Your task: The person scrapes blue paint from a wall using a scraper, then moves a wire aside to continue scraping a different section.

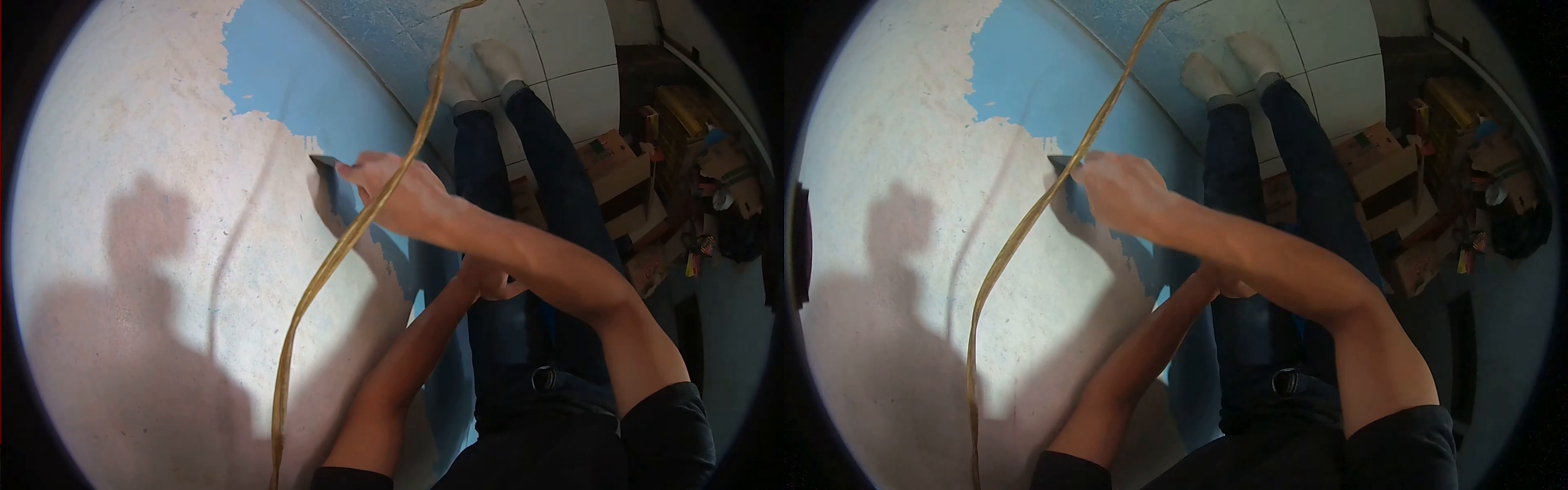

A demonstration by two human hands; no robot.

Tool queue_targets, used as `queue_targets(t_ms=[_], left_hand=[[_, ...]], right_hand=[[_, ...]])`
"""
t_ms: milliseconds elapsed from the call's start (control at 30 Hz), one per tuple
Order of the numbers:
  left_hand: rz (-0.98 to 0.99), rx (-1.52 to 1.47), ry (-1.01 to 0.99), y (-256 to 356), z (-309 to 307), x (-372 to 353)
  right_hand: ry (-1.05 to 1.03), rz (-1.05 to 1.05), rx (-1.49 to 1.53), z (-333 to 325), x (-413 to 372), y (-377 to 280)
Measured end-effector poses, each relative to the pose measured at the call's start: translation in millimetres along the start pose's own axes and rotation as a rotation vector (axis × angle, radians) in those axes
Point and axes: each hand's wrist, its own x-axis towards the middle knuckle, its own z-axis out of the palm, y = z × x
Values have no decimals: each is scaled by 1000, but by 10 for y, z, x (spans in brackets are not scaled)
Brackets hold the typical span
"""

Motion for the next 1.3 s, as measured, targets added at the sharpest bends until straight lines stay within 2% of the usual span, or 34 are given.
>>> queue_targets(t_ms=[67,167,267,367,467,567,667,767,867,900,1000,1100,1200,1300], left_hand=[[-47,114,-75,-102,85,-50],[31,-143,-61,35,-111,62],[119,-21,-14,22,-152,103],[19,-116,10,62,-114,59],[-24,-105,59,25,-46,-10],[37,-103,-25,118,-211,116],[95,-6,-111,-45,-161,98],[15,-153,-37,135,-226,124],[-42,-101,59,74,-96,10],[-7,-95,25,76,-127,33],[61,-57,-61,60,-199,112],[56,-40,-75,26,-168,94],[27,-84,-15,48,-148,58],[-25,-72,25,-21,4,-47]], right_hand=[[-39,9,-47,-33,-94,-99],[-17,136,-34,75,271,108],[37,15,-147,18,537,229],[19,-15,-107,15,216,49],[-81,83,-67,-3,18,-63],[76,-3,-125,8,344,91],[43,-20,-115,-53,547,203],[-110,14,-88,-126,233,-43],[-139,42,-47,-221,100,-177],[-140,59,-49,-222,104,-173],[68,-9,-111,-87,480,65],[46,-18,-110,-72,562,143],[7,-24,-94,-83,157,-138],[68,-59,-47,-43,46,-150]])
